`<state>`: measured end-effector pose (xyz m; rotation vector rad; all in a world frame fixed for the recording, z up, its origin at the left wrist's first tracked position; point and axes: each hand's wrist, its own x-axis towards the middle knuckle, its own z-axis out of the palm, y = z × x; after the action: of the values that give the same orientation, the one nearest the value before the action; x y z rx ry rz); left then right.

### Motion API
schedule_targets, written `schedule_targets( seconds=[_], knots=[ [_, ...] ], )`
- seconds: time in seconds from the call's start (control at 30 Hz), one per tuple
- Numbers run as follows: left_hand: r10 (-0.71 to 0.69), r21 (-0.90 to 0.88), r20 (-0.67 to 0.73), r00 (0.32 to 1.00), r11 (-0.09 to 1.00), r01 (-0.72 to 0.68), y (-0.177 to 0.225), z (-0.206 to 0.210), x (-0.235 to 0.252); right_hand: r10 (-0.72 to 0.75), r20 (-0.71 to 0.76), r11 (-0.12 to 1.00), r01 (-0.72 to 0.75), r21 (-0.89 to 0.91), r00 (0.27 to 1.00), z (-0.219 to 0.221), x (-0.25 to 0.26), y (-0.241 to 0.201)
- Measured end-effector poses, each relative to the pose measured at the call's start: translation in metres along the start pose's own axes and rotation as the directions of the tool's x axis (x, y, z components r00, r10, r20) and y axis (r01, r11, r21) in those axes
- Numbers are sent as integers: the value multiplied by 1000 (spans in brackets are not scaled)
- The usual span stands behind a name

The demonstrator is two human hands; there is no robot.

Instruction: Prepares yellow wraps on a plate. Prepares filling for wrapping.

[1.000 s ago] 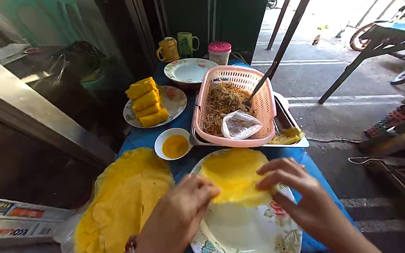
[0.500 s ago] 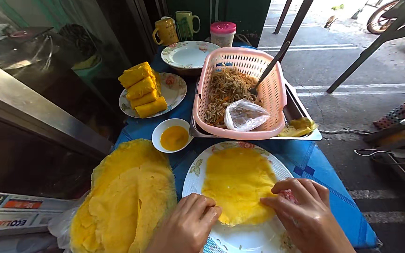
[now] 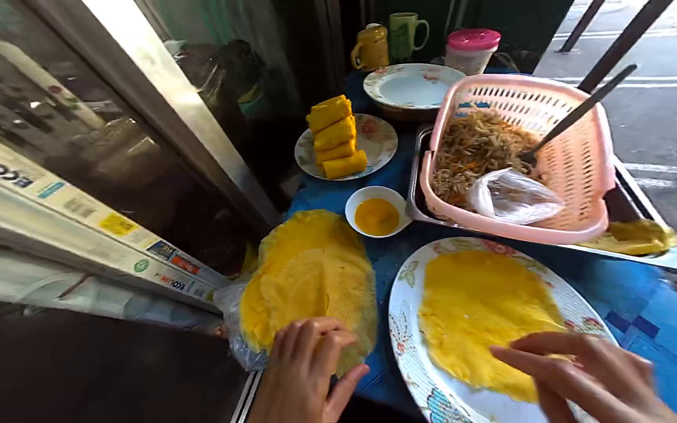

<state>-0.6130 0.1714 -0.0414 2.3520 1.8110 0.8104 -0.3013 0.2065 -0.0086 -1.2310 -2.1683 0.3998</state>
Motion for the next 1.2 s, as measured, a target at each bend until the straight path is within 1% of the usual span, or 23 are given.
schedule_targets(
  seconds=[0.07,0.13,0.17,0.2,0.27,0.33,0.37,0.4,0.47,0.5,0.57,0.63,0.7,0.73,0.8,0.9,0.93,1.0,1.07,1.1,1.2],
  knots=[
    [-84,3,-92,992,996,84,-15,-4,5,-73,29,997,72,33,997,23,26,-21],
    [-127,70,-176,976,987,142,-37,-4,24,-169,-26,985,170,9,985,55,55,-34],
    [-153,109,-172,973,979,173,-48,-4,36,-214,-60,977,214,-10,975,72,71,-37],
    [-184,126,-142,973,971,203,-57,-4,48,-239,-63,971,239,-12,969,85,87,-39],
    [-297,107,-21,955,949,298,-63,-10,69,-237,11,971,237,18,971,100,114,-47],
    [-407,115,122,905,912,394,-61,-19,85,-178,122,984,178,10,976,106,136,-54],
    [-443,125,180,878,896,426,-62,-21,90,-116,192,992,123,-26,975,108,144,-58],
    [-471,131,224,853,882,453,-64,-23,93,-33,268,995,56,-81,963,110,151,-62],
    [-476,85,249,843,878,471,-71,-22,96,122,369,982,-57,-182,921,115,161,-67],
    [-476,42,264,839,875,483,-74,-22,98,164,375,975,-91,-204,912,118,163,-69],
    [-460,-50,279,843,869,492,-78,-24,99,194,342,972,-133,-194,919,124,164,-70],
    [-398,-137,249,883,888,439,-78,-27,95,158,289,986,-133,-105,944,128,162,-67],
    [-276,-243,223,935,913,328,-72,-37,91,52,242,998,-60,25,969,124,160,-63],
    [-223,-291,224,949,914,283,-66,-45,88,-7,232,996,-14,90,973,120,159,-61],
    [-142,-368,213,967,905,214,-52,-62,83,-104,257,980,55,191,961,103,155,-57],
    [-46,-450,142,989,887,105,-32,-85,81,-172,290,952,83,295,941,60,145,-56],
    [-11,-481,113,993,874,64,-24,-92,83,-184,270,949,100,298,945,43,141,-58],
    [67,-511,68,995,859,-22,-8,-101,93,-221,166,940,165,299,961,12,134,-61],
    [151,-480,24,988,869,-121,8,-101,111,-224,63,953,205,222,973,-19,130,-61],
    [183,-465,5,983,871,-160,17,-97,123,-205,24,968,199,156,978,-33,128,-59],
    [274,-476,-55,960,838,-267,40,-73,156,-107,-76,994,107,-12,991,-61,121,-43]
  ],
)
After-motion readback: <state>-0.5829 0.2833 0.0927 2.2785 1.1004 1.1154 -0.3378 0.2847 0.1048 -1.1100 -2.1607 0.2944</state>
